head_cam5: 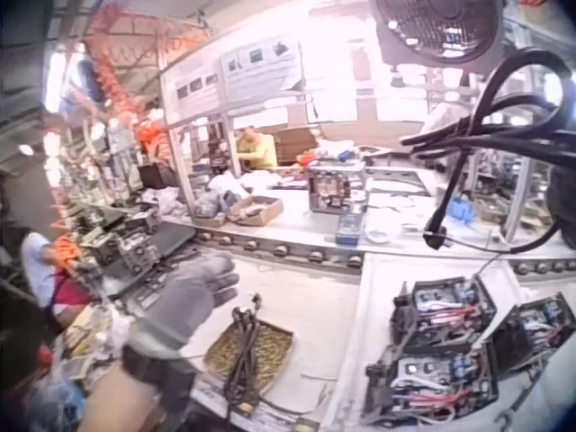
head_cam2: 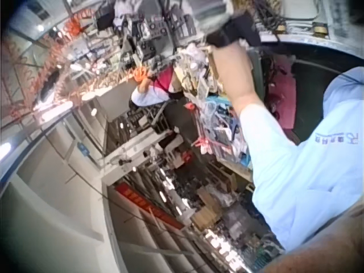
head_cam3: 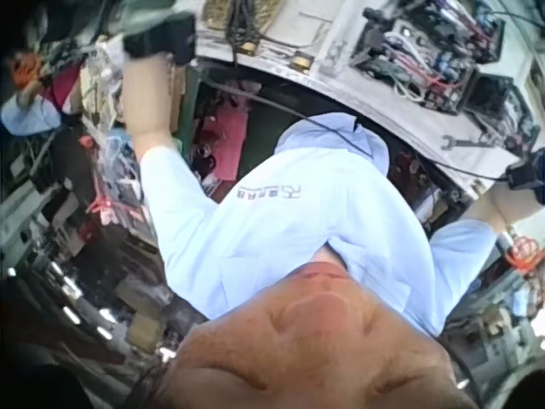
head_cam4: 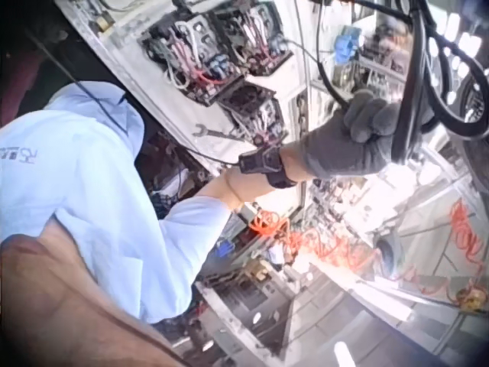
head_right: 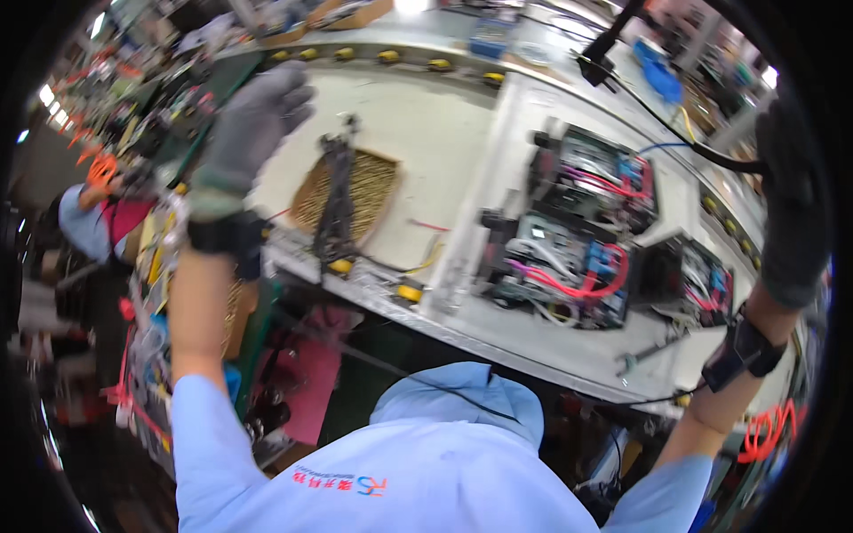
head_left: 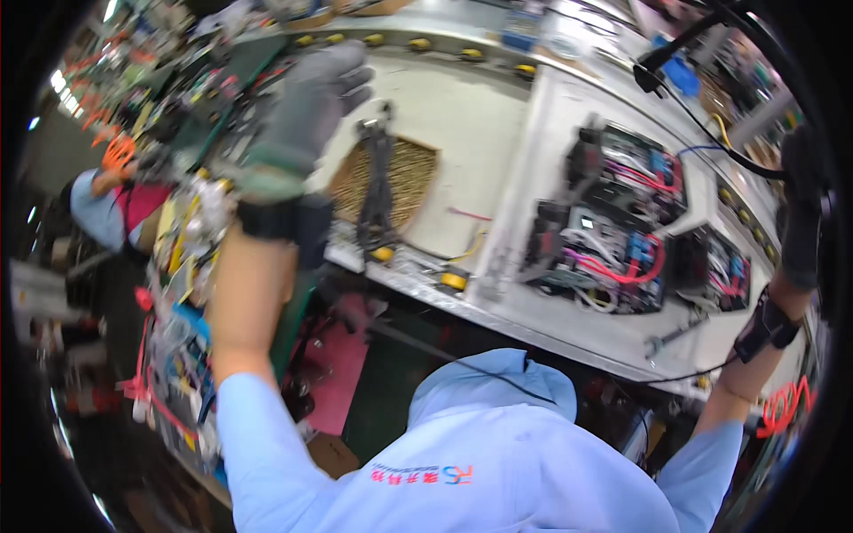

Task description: Assembling internal wiring and securing components of an electronic inverter unit on an assembly line.

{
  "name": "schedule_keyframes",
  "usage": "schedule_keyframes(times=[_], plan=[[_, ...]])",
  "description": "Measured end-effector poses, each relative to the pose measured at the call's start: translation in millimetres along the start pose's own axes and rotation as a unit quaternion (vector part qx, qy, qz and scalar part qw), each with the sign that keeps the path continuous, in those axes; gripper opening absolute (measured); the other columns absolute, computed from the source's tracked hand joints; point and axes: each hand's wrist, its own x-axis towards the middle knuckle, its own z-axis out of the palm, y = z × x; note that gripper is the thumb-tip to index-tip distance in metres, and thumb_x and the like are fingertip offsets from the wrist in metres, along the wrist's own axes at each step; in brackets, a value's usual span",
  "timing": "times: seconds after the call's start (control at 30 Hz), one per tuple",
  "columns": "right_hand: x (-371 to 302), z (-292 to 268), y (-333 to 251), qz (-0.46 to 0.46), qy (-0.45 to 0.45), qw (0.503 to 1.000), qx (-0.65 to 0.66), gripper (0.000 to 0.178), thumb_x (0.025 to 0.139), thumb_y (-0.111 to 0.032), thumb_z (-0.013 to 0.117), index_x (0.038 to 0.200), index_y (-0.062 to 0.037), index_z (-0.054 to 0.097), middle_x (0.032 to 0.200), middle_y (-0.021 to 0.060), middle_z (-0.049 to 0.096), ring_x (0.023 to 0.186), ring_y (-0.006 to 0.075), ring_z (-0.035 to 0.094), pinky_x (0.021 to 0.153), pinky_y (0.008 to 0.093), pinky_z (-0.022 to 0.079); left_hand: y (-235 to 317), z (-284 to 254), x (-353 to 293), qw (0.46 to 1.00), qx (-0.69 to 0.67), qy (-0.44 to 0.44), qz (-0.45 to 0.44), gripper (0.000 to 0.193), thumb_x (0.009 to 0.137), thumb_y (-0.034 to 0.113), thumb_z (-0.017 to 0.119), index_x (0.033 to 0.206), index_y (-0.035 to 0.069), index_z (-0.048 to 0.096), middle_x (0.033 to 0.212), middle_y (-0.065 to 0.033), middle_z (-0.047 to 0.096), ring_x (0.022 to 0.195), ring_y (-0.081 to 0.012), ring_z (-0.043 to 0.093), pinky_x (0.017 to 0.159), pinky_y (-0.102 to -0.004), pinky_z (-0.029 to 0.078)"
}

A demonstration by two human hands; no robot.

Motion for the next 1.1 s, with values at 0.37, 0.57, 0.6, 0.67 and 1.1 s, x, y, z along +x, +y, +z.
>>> schedule_keyframes(times=[0.37,0.57,0.6,0.67,1.1], plan=[[-54.7,-45.5,-33.3,-0.022,-0.28,0.822,-0.496,0.023,0.097,-0.027,0.056,0.104,-0.0112,0.071,0.079,0.0068,0.07,0.075,0.0228,0.068,0.065,0.0397,0.052,21.3,206.8,-151.9,0.931,0.081,-0.351,-0.059,0.034,0.087,0.006,0.049,0.116,-0.005,0.063,0.109,-0.0127,0.065,0.096,-0.0174,0.064,0.084,-0.0297,0.051],[-167.8,-76.7,14.3,0.063,-0.335,0.679,-0.65,0.01,0.089,-0.017,0.057,0.098,-0.0135,0.061,0.066,0.0085,0.062,0.063,0.0312,0.066,0.055,0.0454,0.051,-56.5,292.0,-160.4,0.781,0.41,-0.276,0.381,0.044,0.075,0.011,0.073,0.117,0.004,0.063,0.113,-0.0143,0.062,0.102,-0.0303,0.061,0.086,-0.0388,0.05],[-186.0,-76.8,17.8,0.087,-0.294,0.687,-0.659,0.015,0.088,-0.017,0.057,0.103,-0.0129,0.058,0.065,0.0082,0.062,0.062,0.0317,0.066,0.055,0.0453,0.051,-62.8,302.0,-161.9,0.762,0.417,-0.283,0.406,0.051,0.071,0.009,0.075,0.119,0.007,0.062,0.115,-0.015,0.061,0.103,-0.033,0.06,0.087,-0.0412,0.05],[-214.7,-78.0,19.6,0.16,-0.334,0.708,-0.602,0.029,0.091,-0.026,0.057,0.113,-0.0074,0.053,0.07,0.0106,0.067,0.063,0.0317,0.068,0.056,0.0475,0.051,-75.1,324.7,-168.8,0.755,0.406,-0.326,0.397,0.051,0.071,0.01,0.074,0.12,0.006,0.059,0.115,-0.0133,0.062,0.102,-0.0323,0.06,0.087,-0.0425,0.049],[-206.0,-242.7,38.9,0.283,0.034,0.822,-0.493,0.062,0.082,-0.022,0.073,0.137,-0.0076,0.05,0.109,0.0164,0.07,0.102,0.0267,0.068,0.089,0.0349,0.053,-217.3,429.1,-191.1,0.628,0.578,-0.333,0.401,0.02,0.077,0.016,0.062,0.093,0.006,0.069,0.115,-0.01,0.061,0.111,-0.0297,0.052,0.089,-0.0459,0.041]])
